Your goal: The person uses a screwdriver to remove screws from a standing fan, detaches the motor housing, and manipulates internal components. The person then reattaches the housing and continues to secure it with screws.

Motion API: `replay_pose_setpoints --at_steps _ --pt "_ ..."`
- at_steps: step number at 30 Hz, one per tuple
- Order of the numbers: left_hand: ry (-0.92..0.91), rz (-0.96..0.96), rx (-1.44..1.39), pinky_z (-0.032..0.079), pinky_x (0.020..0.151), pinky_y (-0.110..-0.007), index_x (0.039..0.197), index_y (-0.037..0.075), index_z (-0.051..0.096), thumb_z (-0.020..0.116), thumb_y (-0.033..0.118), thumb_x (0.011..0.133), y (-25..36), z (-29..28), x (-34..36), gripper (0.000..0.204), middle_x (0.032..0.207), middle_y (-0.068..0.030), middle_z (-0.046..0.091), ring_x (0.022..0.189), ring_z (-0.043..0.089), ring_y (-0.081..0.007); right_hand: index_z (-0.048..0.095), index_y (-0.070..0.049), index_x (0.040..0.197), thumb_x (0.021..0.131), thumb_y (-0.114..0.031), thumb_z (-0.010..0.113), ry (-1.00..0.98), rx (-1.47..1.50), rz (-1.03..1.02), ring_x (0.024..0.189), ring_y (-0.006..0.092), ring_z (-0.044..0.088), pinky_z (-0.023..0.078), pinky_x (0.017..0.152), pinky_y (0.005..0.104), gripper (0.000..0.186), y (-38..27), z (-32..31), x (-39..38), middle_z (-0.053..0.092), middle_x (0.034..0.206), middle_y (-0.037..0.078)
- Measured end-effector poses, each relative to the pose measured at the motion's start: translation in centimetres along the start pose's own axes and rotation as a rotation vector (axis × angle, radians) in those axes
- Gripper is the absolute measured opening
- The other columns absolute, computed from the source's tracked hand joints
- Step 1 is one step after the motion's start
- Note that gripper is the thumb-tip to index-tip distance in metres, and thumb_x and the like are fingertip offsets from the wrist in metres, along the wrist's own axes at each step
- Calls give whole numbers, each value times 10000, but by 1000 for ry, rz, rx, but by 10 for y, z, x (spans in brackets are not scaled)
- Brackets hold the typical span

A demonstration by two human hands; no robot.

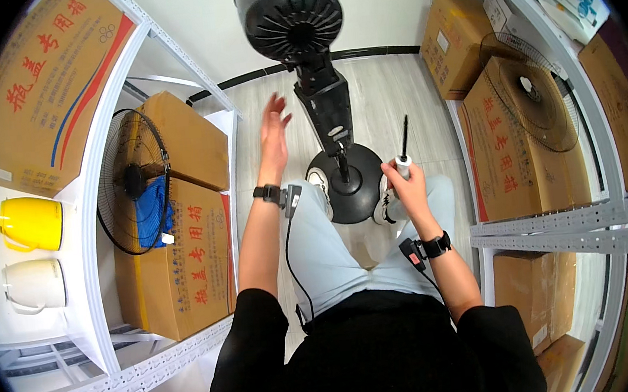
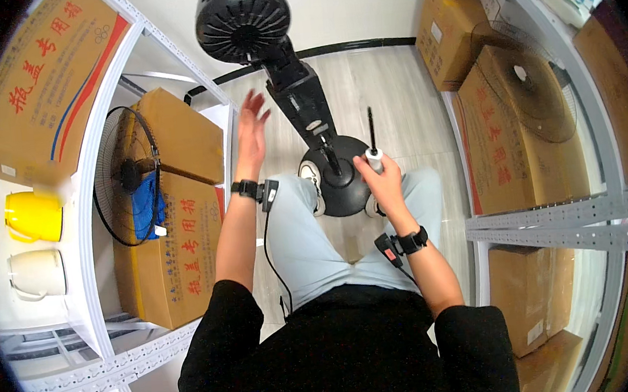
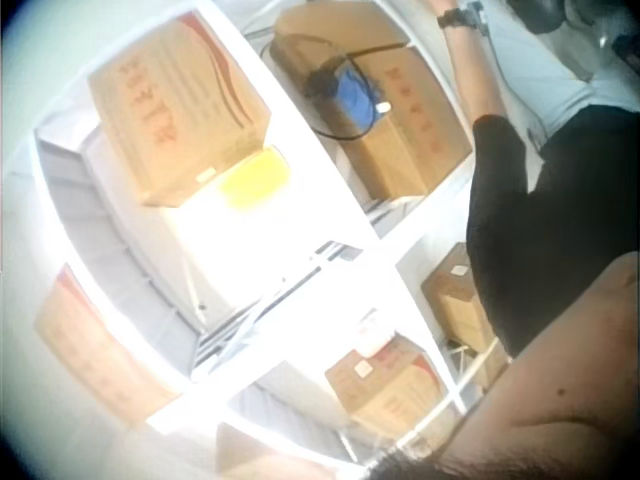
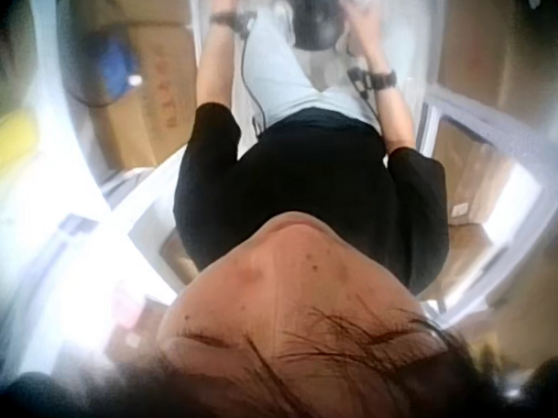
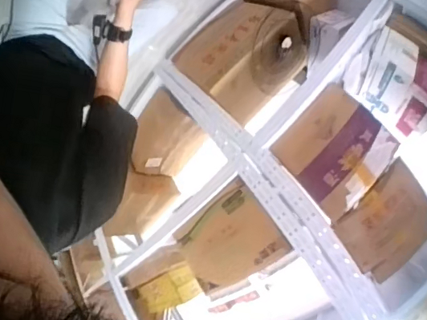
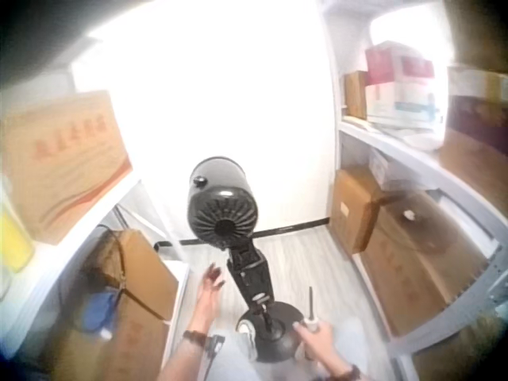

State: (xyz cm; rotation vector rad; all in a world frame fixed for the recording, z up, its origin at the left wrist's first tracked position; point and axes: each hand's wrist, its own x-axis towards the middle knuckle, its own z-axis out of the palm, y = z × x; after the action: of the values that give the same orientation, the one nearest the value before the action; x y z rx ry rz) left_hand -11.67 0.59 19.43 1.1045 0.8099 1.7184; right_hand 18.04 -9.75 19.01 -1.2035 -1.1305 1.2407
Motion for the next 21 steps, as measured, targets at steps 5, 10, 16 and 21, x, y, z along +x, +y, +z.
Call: replay_pose_setpoints --at_steps 5,10,16,21 --pt "-391 -302 -111 471 956 -348 1463 69 401 674 673 791 -59 -26 49 944 1318 -16 577 1133 571 -133 645 -62 836 904 -217 720 5 58 78 537 44 499 338 486 227 185 -11 10 -2 569 616 -32" --pt "-567 -435 55 493 877 -321 1444 78 421 694 808 576 -85 -25 69 1167 1243 4 612 1042 589 -112 589 -53 855 924 -174 675 26 261 167 589 86 507 383 555 253 163 -13 5 -8 552 662 -2" --pt "-568 -419 -7 497 901 -328 1378 60 494 734 763 629 -98 -21 71 1054 1201 -6 620 1032 590 -138 571 -37 881 930 -176 667 3 275 247 617 110 512 422 592 277 177 -6 10 0 531 688 6" --pt "-321 -486 -135 490 920 -325 1353 75 525 756 589 797 -86 -23 71 792 1211 -15 626 1036 590 -151 569 -34 897 931 -176 665 -6 286 258 613 118 512 424 591 278 175 -7 19 3 523 680 6"
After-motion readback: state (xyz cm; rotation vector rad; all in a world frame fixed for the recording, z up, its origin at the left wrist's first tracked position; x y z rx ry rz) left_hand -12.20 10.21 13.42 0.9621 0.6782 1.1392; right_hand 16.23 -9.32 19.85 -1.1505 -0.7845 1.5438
